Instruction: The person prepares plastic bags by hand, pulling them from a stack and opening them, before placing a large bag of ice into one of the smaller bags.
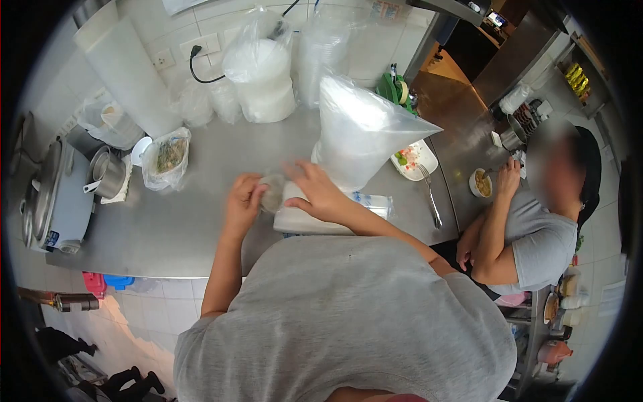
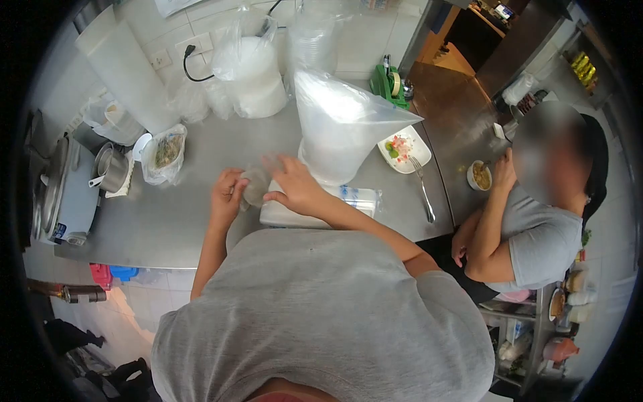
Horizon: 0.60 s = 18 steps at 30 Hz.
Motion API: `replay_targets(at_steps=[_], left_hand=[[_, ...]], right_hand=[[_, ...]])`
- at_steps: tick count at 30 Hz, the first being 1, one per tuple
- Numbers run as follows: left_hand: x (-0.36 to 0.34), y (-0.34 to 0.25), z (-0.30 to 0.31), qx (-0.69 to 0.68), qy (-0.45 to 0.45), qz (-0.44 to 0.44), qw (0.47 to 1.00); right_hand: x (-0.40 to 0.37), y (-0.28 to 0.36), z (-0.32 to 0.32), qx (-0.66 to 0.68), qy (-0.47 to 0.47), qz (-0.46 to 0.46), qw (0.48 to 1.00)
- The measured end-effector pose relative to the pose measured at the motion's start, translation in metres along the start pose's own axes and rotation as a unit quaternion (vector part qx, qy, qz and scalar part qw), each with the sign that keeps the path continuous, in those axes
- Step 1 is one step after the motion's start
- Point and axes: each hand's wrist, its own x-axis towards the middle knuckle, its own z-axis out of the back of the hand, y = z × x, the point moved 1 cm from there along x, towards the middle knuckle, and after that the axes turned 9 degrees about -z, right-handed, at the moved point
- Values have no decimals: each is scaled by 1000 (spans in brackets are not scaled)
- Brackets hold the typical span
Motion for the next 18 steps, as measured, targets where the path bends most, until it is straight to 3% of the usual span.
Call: replay_targets(at_steps=[1,2,4,5,8,11,13,16,17,18], left_hand=[[9,-22,-3,-10,17,-22,1000],[13,-33,-5,-18,34,-45,998],[9,-25,-6,-28,24,38,999],[9,-21,-5,-33,20,79,996],[24,-21,7,-76,-113,134,982],[44,-16,27,-96,-206,87,970],[50,-11,39,-74,-182,85,977],[47,-13,32,-48,-113,104,987],[46,-17,25,-40,-84,114,989],[42,-26,19,-92,7,96,991]], right_hand=[[-5,-5,-8,-4,28,32,999],[-7,-4,-8,13,65,-30,997],[-7,-2,-8,46,136,-150,978],[-8,-2,-6,56,116,-168,977],[-17,-11,5,66,67,-229,969],[-40,-34,26,27,85,-322,943],[-58,-47,40,-18,147,-402,903],[-77,-53,42,7,148,-417,897],[-79,-51,40,73,122,-383,913],[-71,-36,40,139,94,-347,923]])
